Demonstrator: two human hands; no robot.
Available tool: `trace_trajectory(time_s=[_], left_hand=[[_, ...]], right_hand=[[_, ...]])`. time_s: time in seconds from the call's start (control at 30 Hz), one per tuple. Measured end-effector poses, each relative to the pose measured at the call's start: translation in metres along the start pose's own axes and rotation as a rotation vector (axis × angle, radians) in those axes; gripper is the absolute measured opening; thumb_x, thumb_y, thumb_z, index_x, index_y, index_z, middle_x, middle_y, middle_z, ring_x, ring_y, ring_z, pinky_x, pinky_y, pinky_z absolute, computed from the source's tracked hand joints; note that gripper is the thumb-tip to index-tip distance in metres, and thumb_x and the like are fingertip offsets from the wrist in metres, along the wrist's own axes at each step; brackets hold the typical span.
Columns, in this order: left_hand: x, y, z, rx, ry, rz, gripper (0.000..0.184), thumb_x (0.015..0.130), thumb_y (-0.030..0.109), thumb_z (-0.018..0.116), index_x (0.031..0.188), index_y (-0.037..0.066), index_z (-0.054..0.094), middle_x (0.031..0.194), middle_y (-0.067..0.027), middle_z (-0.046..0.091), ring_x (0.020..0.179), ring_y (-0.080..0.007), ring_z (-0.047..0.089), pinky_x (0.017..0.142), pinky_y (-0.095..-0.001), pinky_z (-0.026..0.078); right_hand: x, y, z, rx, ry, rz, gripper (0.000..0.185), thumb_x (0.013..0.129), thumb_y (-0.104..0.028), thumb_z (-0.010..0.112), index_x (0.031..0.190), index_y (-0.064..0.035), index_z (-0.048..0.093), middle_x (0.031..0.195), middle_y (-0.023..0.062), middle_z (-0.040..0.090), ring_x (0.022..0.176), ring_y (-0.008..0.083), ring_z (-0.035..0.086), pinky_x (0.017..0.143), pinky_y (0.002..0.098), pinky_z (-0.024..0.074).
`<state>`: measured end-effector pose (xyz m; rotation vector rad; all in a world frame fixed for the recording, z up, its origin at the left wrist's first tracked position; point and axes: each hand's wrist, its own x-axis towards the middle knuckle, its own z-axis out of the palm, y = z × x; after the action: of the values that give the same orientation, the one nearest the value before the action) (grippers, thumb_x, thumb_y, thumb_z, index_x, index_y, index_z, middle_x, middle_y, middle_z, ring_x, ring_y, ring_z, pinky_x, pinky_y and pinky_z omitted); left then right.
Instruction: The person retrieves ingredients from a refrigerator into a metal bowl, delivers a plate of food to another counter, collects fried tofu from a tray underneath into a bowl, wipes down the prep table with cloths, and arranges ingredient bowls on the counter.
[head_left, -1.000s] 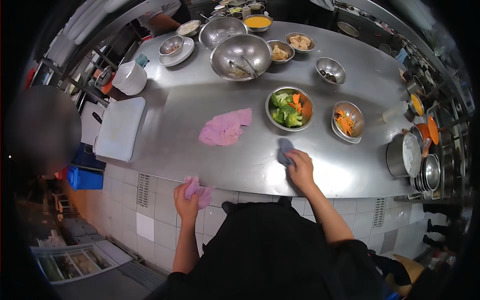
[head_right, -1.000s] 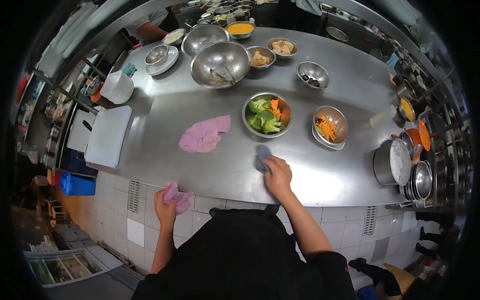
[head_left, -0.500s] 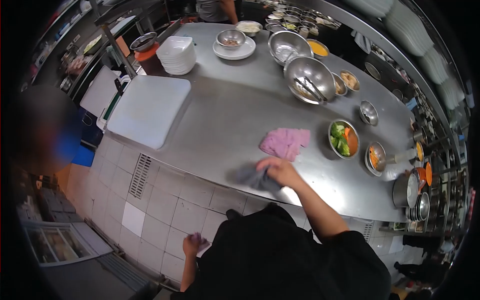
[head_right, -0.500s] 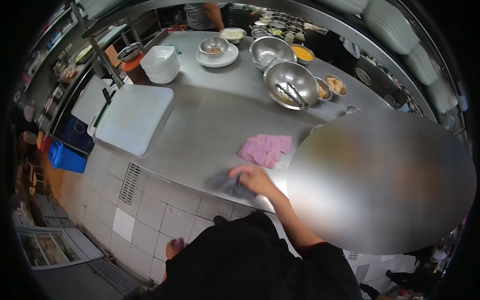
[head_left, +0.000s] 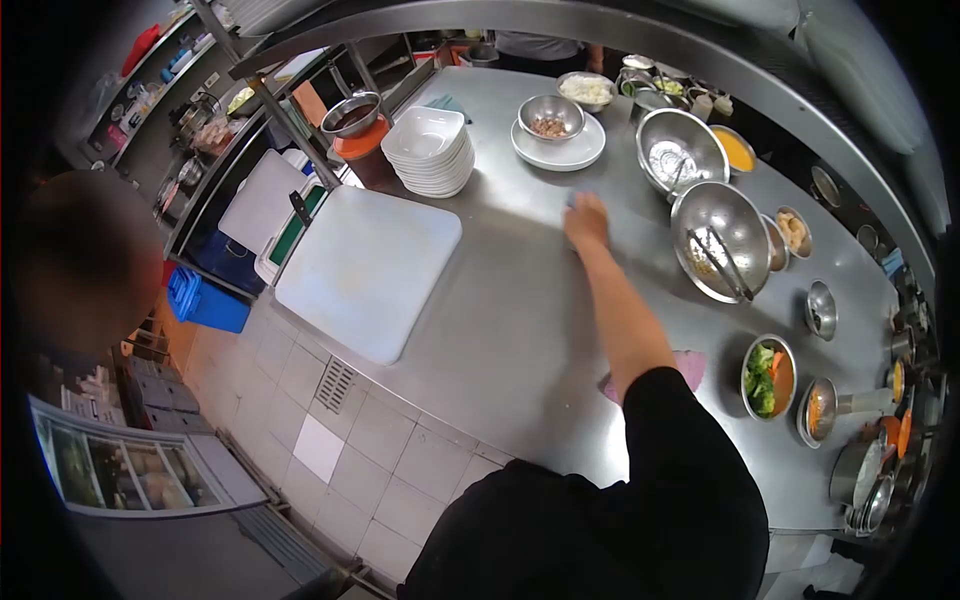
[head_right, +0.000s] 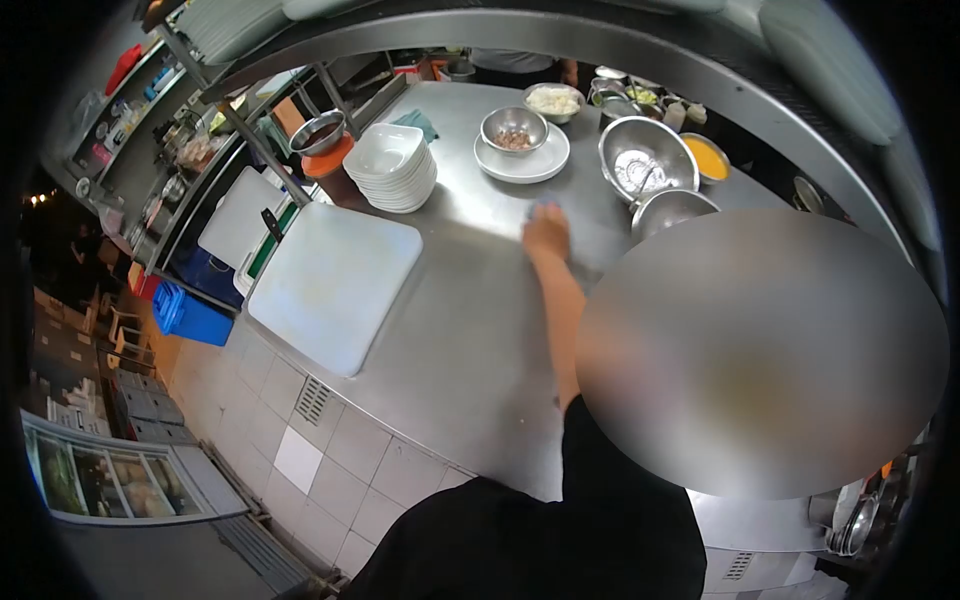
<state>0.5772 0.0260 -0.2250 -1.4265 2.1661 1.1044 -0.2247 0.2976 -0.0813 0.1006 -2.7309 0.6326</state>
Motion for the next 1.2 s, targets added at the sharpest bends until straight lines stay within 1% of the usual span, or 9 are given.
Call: trace_trajectory(time_s=[0.1, 0.17, 0.27, 0.43, 0.63, 0.73, 0.93, 1.03, 1.2], left_hand=[[0.002, 0.032, -0.014, -0.01, 0.025, 0.052, 0.049, 0.081, 0.043, 0.069, 0.102, -0.001, 0.068, 0.097, -0.0239, 0.069, 0.093, -0.0359, 0.068, 0.081, -0.0431, 0.053], [0.009, 0.051, -0.025, -0.01, 0.033, 0.101, 0.049, 0.081, 0.043, 0.069, 0.103, -0.001, 0.068, 0.097, -0.0239, 0.069, 0.094, -0.0358, 0.068, 0.081, -0.043, 0.052], [0.031, 0.073, -0.037, 0.014, 0.019, 0.204, 0.048, 0.081, 0.042, 0.069, 0.103, -0.001, 0.067, 0.097, -0.0238, 0.069, 0.094, -0.0356, 0.068, 0.082, -0.0429, 0.052], [0.153, 0.032, -0.036, -0.106, -0.16, 0.244, 0.046, 0.082, 0.037, 0.07, 0.106, -0.002, 0.066, 0.096, -0.0227, 0.07, 0.092, -0.0357, 0.068, 0.082, -0.042, 0.052], [0.171, 0.099, -0.104, 0.145, -0.216, 0.267, 0.041, 0.081, 0.025, 0.068, 0.111, -0.002, 0.065, 0.101, -0.0237, 0.069, 0.098, -0.0376, 0.067, 0.086, -0.0424, 0.052], [0.235, 0.052, -0.127, 0.301, -0.158, 0.41, 0.045, 0.081, 0.032, 0.068, 0.11, -0.003, 0.065, 0.099, -0.0216, 0.071, 0.093, -0.03, 0.069, 0.082, -0.0387, 0.053], [0.272, 0.062, -0.173, 0.229, -0.327, 0.363, 0.047, 0.086, 0.036, 0.068, 0.106, -0.007, 0.064, 0.092, -0.0217, 0.071, 0.086, -0.0285, 0.069, 0.075, -0.0386, 0.054], [0.32, 0.055, -0.158, 0.179, -0.307, 0.387, 0.048, 0.087, 0.038, 0.068, 0.105, -0.006, 0.064, 0.09, -0.0208, 0.07, 0.083, -0.0287, 0.069, 0.073, -0.039, 0.054], [0.279, 0.127, -0.146, 0.253, -0.333, 0.526, 0.043, 0.088, 0.035, 0.065, 0.104, -0.006, 0.064, 0.092, -0.0202, 0.071, 0.087, -0.0284, 0.068, 0.075, -0.0388, 0.053]], right_hand=[[0.004, -0.096, 0.044, 0.278, -0.296, -0.05, 0.024, 0.081, -0.017, 0.06, 0.101, -0.0051, 0.065, 0.122, 0.0179, 0.059, 0.112, 0.0364, 0.057, 0.095, 0.0481, 0.0459], [-0.035, -0.14, 0.065, 0.333, -0.11, -0.475, 0.032, 0.081, -0.019, 0.062, 0.111, -0.0053, 0.064, 0.134, 0.0168, 0.054, 0.121, 0.0347, 0.052, 0.104, 0.0449, 0.0418], [-0.078, -0.178, 0.053, 0.237, -0.205, -0.298, 0.044, 0.083, -0.02, 0.062, 0.125, -0.0051, 0.058, 0.146, 0.0149, 0.045, 0.133, 0.0322, 0.044, 0.113, 0.0419, 0.0337], [-0.126, -0.125, 0.007, 0.215, -0.283, -0.368, 0.055, 0.086, -0.02, 0.062, 0.137, -0.0063, 0.049, 0.15, 0.0132, 0.04, 0.139, 0.0308, 0.036, 0.116, 0.0419, 0.0285], [-0.19, 0.005, -0.072, -0.003, 0.136, 0.056, 0.049, 0.08, -0.01, 0.064, 0.128, -0.0056, 0.055, 0.137, 0.0192, 0.051, 0.125, 0.0388, 0.048, 0.107, 0.0458, 0.0386], [-0.244, -0.004, -0.094, -0.1, 0.251, 0.098, 0.048, 0.078, -0.007, 0.062, 0.125, -0.0025, 0.056, 0.134, 0.0217, 0.053, 0.122, 0.0392, 0.05, 0.106, 0.0455, 0.0392], [-0.385, -0.163, -0.09, 0.201, -0.098, -0.225, 0.053, 0.07, -0.006, 0.066, 0.123, -0.004, 0.06, 0.137, 0.0179, 0.053, 0.131, 0.0321, 0.047, 0.112, 0.0431, 0.0364], [-0.415, -0.154, -0.112, 0.229, -0.138, -0.257, 0.055, 0.068, -0.005, 0.066, 0.123, -0.0039, 0.06, 0.137, 0.0185, 0.052, 0.131, 0.0321, 0.046, 0.112, 0.0439, 0.0354], [-0.476, -0.019, -0.194, -0.231, 0.19, 0.254, 0.047, 0.069, -0.001, 0.058, 0.115, -0.006, 0.064, 0.116, 0.0174, 0.064, 0.106, 0.0374, 0.059, 0.094, 0.0471, 0.0466]])
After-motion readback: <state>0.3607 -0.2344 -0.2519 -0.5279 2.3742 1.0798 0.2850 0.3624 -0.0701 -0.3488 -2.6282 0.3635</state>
